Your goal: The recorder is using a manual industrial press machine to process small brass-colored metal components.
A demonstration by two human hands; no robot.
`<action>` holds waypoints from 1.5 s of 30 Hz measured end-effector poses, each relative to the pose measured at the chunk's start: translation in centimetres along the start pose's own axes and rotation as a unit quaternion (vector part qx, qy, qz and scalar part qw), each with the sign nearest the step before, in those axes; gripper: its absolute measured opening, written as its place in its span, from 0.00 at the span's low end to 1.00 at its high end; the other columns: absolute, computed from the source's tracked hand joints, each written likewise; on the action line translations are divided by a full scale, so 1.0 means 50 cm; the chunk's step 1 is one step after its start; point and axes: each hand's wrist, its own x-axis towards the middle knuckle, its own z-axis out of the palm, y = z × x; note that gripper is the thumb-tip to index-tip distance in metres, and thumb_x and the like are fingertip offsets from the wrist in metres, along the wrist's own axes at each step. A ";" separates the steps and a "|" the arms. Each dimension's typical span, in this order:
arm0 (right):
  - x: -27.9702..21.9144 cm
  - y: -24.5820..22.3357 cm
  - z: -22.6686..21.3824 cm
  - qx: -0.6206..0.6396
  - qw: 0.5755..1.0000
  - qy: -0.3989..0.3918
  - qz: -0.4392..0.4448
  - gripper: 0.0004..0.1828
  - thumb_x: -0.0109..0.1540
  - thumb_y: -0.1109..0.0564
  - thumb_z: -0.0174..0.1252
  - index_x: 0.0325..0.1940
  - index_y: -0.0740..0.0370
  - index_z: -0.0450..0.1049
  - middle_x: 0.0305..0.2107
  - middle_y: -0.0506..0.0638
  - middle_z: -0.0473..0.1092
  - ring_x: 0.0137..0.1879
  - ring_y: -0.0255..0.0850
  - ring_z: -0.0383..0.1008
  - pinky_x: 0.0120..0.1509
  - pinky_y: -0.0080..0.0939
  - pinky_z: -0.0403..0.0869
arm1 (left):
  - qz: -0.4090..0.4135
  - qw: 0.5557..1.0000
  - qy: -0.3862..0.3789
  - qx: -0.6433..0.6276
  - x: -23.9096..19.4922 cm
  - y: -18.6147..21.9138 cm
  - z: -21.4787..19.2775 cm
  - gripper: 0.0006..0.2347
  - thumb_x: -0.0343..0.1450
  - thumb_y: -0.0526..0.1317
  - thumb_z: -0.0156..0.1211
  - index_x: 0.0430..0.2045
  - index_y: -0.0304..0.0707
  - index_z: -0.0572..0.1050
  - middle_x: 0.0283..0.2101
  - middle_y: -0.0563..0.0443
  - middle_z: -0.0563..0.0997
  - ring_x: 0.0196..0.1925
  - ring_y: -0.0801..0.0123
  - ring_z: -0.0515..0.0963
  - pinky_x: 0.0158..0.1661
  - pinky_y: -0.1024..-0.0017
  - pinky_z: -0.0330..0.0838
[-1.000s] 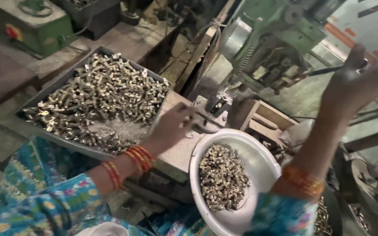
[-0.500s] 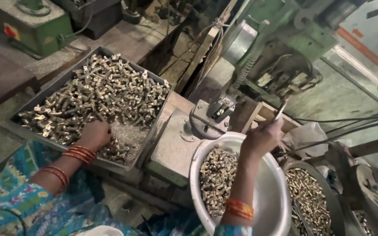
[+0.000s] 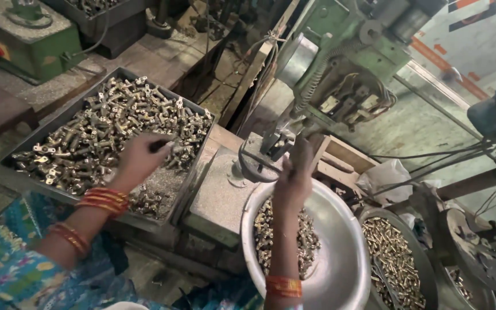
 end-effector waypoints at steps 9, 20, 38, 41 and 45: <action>-0.001 0.034 -0.037 -0.077 0.996 0.001 -0.045 0.28 0.66 0.60 0.57 0.71 0.56 0.64 0.46 0.64 0.78 0.49 0.59 0.80 0.51 0.54 0.75 | 0.386 0.912 0.053 -0.124 -0.008 0.337 0.143 0.13 0.67 0.27 0.63 0.46 0.34 0.80 0.49 0.43 0.78 0.52 0.56 0.80 0.53 0.65 0.77; 0.144 0.043 -0.166 -0.156 0.964 0.113 -0.183 0.04 0.69 0.64 0.59 0.47 0.60 0.73 0.34 0.58 0.75 0.39 0.54 0.76 0.48 0.55 0.72 | 0.401 0.913 0.056 0.058 -0.052 0.352 0.233 0.15 0.69 0.34 0.61 0.50 0.31 0.75 0.53 0.41 0.74 0.55 0.52 0.75 0.53 0.51 0.66; 0.109 0.116 -0.091 -0.136 0.988 0.056 -0.054 0.10 0.75 0.59 0.49 0.47 0.67 0.73 0.28 0.58 0.74 0.31 0.49 0.76 0.34 0.52 0.72 | 0.014 0.919 -0.320 0.231 -0.021 -0.276 0.021 0.16 0.60 0.33 0.64 0.41 0.46 0.83 0.41 0.41 0.85 0.44 0.50 0.84 0.48 0.55 0.78; 0.120 0.163 -0.014 -0.115 0.981 0.120 -0.098 0.10 0.68 0.64 0.46 0.49 0.66 0.71 0.34 0.59 0.76 0.39 0.53 0.79 0.43 0.53 0.75 | 0.046 0.907 -0.282 0.310 -0.030 -0.295 0.035 0.13 0.58 0.41 0.72 0.34 0.43 0.83 0.40 0.41 0.84 0.46 0.49 0.82 0.49 0.54 0.77; 0.171 0.221 0.034 -0.135 0.979 0.127 -0.082 0.20 0.72 0.60 0.51 0.67 0.72 0.63 0.39 0.69 0.74 0.43 0.65 0.76 0.44 0.59 0.72 | 0.113 0.917 -0.197 0.329 -0.032 -0.275 0.025 0.07 0.61 0.38 0.66 0.29 0.41 0.83 0.38 0.39 0.83 0.45 0.46 0.82 0.48 0.52 0.76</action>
